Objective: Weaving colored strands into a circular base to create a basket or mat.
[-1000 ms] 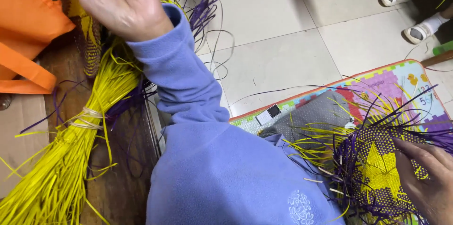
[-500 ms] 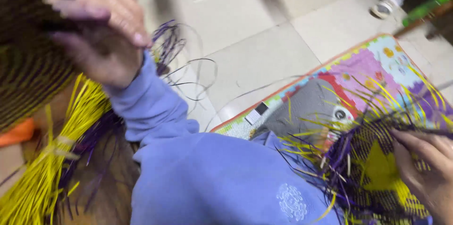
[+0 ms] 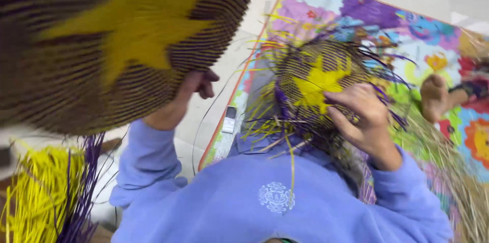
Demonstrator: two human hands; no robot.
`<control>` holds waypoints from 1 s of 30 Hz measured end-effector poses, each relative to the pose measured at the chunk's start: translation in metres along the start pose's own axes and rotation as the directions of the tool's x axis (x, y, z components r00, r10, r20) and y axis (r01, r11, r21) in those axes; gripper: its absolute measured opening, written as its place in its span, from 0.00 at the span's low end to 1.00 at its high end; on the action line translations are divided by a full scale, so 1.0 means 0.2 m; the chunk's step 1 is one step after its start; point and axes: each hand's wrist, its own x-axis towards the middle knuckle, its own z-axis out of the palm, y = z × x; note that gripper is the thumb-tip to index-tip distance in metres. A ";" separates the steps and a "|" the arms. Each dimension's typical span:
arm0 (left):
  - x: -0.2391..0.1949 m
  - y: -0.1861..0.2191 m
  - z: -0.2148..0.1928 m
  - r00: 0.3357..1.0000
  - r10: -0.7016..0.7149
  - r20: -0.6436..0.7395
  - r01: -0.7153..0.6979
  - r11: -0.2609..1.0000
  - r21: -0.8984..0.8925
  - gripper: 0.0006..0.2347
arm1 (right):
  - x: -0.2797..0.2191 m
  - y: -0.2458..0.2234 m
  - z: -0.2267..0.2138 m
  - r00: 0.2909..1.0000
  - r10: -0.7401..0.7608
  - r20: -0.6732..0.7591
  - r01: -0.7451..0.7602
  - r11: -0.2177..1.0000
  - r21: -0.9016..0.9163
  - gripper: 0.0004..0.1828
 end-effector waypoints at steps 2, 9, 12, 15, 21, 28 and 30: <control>0.08 -0.13 0.12 0.999 -0.021 0.048 0.021 1.000 0.003 0.11 | -0.05 0.03 0.05 0.991 0.135 -0.024 -0.131 0.985 0.111 0.12; 0.23 -0.27 0.38 0.951 -0.094 0.295 0.023 0.971 0.236 0.20 | -0.15 0.14 0.11 0.907 0.415 0.067 -0.228 0.351 0.908 0.38; 0.15 -0.75 0.36 0.895 0.417 0.161 -0.338 0.398 0.853 0.14 | -0.30 0.21 0.15 0.875 0.484 -0.003 -0.059 0.113 0.992 0.44; 0.18 -0.49 0.46 0.870 0.470 0.150 -0.295 0.253 0.922 0.13 | -0.41 0.20 0.15 0.757 0.653 -0.013 -0.056 0.085 0.995 0.45; 0.17 -0.50 0.63 0.833 0.531 0.154 -0.390 0.366 0.845 0.20 | -0.39 0.07 0.05 0.433 0.901 -0.004 -0.376 0.185 0.908 0.41; 0.16 -0.35 0.66 0.916 0.334 0.223 -0.375 0.910 0.175 0.19 | -0.55 0.21 0.01 0.544 0.823 -0.166 -0.108 0.265 0.958 0.22; 0.14 -0.34 0.67 0.938 0.279 0.204 -0.272 0.960 -0.063 0.16 | -0.58 0.23 0.02 0.534 0.803 -0.266 -0.062 0.350 0.935 0.25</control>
